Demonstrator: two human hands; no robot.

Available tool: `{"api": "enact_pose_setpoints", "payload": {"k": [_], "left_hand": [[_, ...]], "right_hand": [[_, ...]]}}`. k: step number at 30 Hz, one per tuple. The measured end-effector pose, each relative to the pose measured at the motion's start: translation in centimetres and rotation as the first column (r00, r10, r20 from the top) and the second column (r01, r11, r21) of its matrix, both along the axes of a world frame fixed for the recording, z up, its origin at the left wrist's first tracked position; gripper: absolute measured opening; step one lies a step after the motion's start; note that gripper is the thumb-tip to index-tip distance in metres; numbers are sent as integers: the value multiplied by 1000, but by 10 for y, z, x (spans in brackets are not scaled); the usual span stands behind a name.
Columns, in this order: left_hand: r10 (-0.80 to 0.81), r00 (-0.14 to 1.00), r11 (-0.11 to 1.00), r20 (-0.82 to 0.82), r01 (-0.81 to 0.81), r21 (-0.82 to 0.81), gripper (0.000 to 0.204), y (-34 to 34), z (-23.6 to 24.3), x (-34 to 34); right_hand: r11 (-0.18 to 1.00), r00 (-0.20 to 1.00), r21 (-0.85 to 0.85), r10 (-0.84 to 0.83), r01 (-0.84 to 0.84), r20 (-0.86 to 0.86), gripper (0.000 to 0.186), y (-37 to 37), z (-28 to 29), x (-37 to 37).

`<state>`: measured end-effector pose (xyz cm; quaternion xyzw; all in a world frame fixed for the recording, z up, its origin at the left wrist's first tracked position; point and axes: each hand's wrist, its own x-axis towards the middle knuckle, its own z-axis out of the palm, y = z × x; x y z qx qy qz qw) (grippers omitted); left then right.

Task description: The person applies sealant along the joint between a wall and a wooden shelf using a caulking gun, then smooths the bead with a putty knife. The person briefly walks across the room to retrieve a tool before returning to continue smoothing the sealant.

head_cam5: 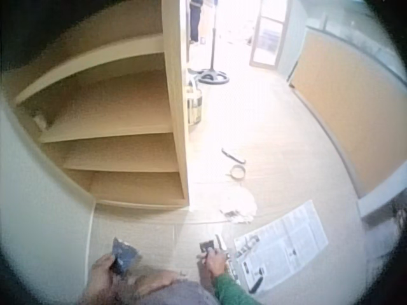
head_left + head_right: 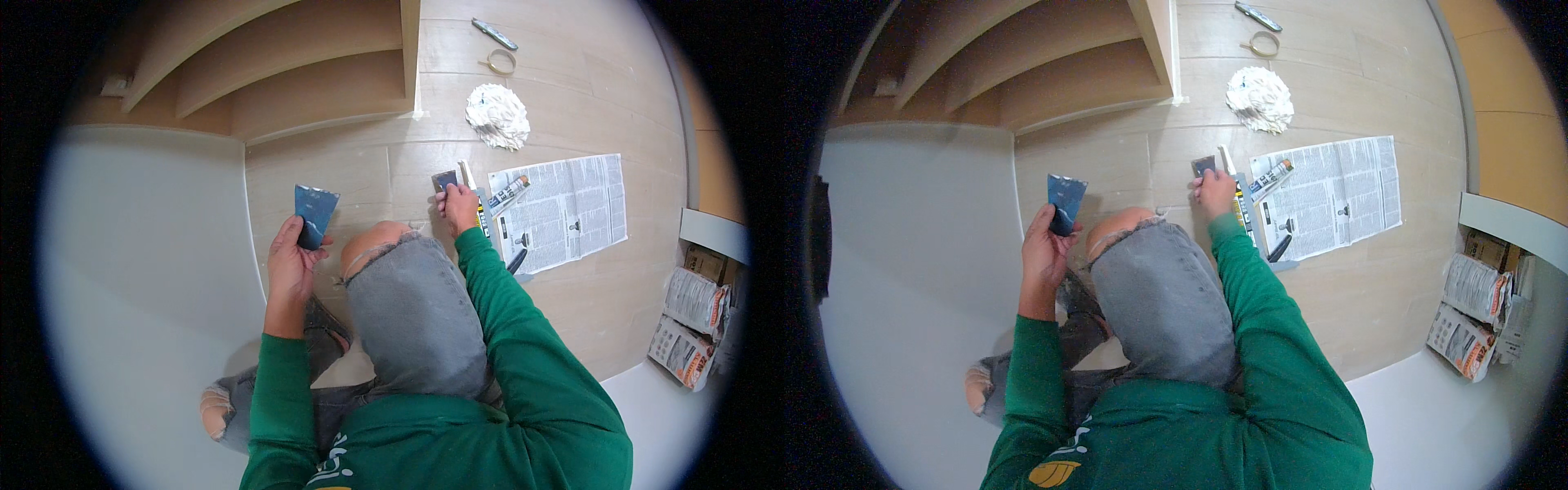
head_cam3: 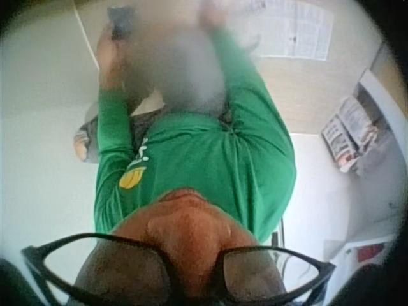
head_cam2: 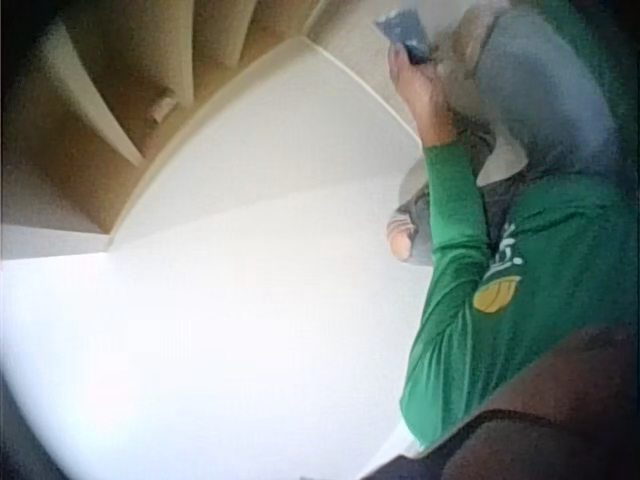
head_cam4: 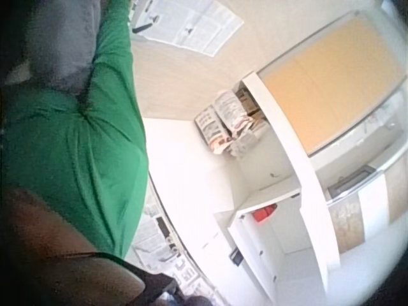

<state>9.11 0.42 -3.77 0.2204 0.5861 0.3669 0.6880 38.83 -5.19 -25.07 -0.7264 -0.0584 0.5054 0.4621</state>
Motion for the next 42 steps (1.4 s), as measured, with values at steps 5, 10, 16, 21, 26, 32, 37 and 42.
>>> {"api": "enact_pose_setpoints", "payload": {"k": [5, 10, 16, 21, 26, 32, 37, 42], "left_hand": [[13, 999, 1000, -44, -13, -4, 28, -5, -5, -21], [-28, 995, 999, -91, 25, -36, 31, -3, -19, -21], [-87, 989, 996, -120, 87, -7, 33, 1, -15, -19], [-28, 992, 1000, -120, 28, -1, 34, -1, -15, -26], [-11, 993, 999, -116, 7, -33, 34, -1, -24, -32], [15, 988, 998, -152, -23, -52, 32, 4, -23, -34], [39, 995, 998, -96, -44, -52, 30, 2, -28, -41], [57, 992, 997, -113, -62, -42, 31, 1, -26, -41]], "right_hand": [[901, 522, -108, 337, -419, 784, 29, 18, 28, 72], [463, -24, -555, 753, -692, 658, 28, 91, 50, 152], [-529, -912, -808, 410, -261, 26, 18, 166, -4, 158], [-575, -778, -710, 625, -407, -60, 25, 187, 3, 135], [-455, -538, -740, 830, -496, -149, 30, 197, 25, 122], [-500, -686, -786, 715, -365, -136, 32, 200, 28, 113], [-455, -713, -824, 694, -336, -93, 31, 199, 25, 107], [-388, -681, -851, 731, -354, -49, 30, 193, 34, 97]]}}
